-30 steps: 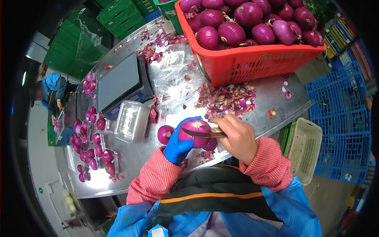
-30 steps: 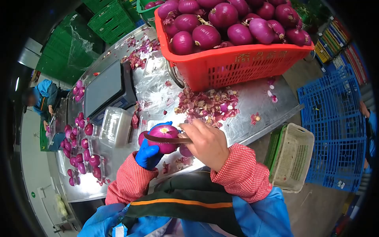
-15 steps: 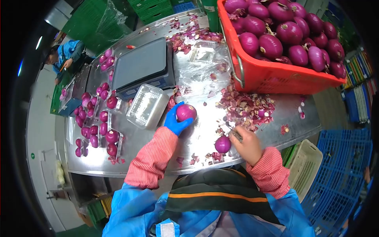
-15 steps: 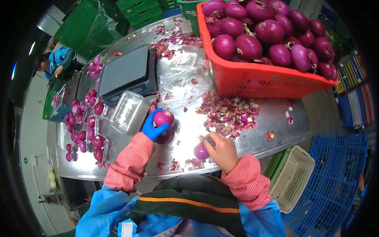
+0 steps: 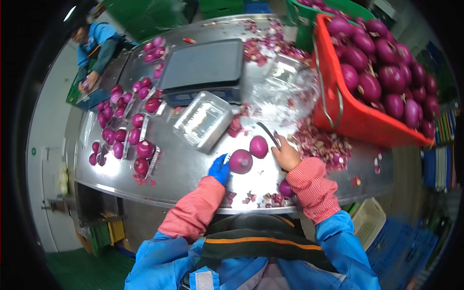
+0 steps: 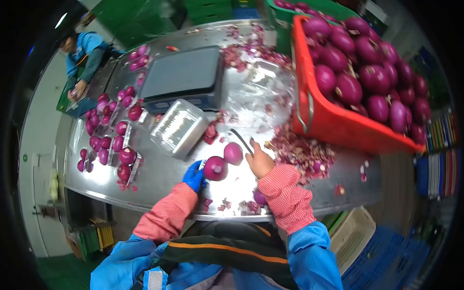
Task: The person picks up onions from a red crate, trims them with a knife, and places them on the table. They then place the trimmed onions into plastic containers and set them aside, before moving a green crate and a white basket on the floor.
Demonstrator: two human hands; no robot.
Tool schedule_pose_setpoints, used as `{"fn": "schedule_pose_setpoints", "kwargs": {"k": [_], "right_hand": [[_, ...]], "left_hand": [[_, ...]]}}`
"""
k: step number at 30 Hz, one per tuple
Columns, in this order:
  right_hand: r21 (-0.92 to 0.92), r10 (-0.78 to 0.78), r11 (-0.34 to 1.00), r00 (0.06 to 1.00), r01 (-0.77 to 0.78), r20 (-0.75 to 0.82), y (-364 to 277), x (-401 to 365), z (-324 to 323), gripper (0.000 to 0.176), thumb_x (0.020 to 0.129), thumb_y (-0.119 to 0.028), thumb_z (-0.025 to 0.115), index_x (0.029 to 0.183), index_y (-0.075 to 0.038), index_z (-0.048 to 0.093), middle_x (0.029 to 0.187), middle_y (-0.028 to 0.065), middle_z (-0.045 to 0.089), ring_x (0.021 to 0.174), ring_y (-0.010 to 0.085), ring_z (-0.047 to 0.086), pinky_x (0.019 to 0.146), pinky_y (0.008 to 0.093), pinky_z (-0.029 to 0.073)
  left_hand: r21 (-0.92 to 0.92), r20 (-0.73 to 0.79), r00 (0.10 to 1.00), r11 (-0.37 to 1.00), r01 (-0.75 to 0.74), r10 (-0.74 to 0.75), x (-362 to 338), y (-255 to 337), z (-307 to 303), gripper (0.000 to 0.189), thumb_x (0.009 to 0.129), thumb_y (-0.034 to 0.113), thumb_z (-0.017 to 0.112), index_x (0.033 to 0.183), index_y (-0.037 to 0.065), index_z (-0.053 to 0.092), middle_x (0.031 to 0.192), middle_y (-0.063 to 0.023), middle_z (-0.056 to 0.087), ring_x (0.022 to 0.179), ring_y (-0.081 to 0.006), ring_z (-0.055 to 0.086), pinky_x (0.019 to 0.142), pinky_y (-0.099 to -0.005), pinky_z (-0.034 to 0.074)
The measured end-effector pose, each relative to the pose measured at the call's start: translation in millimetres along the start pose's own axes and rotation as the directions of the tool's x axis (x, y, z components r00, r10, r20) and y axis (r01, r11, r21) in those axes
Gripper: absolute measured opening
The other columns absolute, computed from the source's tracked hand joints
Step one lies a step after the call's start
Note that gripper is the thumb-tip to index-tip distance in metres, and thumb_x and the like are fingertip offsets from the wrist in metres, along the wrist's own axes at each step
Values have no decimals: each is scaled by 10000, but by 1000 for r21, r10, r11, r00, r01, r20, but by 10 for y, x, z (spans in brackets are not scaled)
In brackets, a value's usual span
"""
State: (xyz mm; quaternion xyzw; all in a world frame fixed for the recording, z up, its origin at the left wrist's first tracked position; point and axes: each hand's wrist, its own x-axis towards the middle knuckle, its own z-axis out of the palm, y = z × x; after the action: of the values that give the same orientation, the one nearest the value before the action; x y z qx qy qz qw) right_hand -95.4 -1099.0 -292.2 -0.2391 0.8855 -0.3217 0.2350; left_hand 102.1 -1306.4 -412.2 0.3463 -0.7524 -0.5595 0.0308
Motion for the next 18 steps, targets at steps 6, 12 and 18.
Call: {"fn": "schedule_pose_setpoints", "kwargs": {"k": [6, 12, 18], "right_hand": [[183, -125, 972, 982, 150, -138, 78, 30, 211, 231, 819, -122, 606, 986, 32, 564, 806, 170, 643, 726, 299, 627, 682, 392, 495], [554, -35, 832, 995, -22, 93, -1237, -565, -160, 238, 928, -152, 598, 1105, 5, 574, 749, 23, 589, 660, 106, 545, 579, 268, 438], [257, -385, 891, 923, 375, -13, -1741, -338, 273, 386, 876, -133, 672, 1219, -4, 552, 792, 102, 620, 685, 223, 616, 619, 346, 484]], "left_hand": [[-438, 112, 961, 856, 275, -251, -298, 717, -85, 301, 1017, 184, 404, 1252, 106, 575, 846, -111, 650, 530, -150, 588, 460, -279, 499], [-660, 215, 970, 715, 229, -112, -696, 836, -1106, 295, 976, 185, 501, 1216, 43, 597, 912, -106, 663, 599, -172, 627, 525, -290, 532], [-877, -148, 961, 481, -17, -235, -336, 862, -2444, 294, 909, 220, 631, 1157, 61, 626, 862, -74, 653, 567, -178, 610, 482, -285, 493]]}}
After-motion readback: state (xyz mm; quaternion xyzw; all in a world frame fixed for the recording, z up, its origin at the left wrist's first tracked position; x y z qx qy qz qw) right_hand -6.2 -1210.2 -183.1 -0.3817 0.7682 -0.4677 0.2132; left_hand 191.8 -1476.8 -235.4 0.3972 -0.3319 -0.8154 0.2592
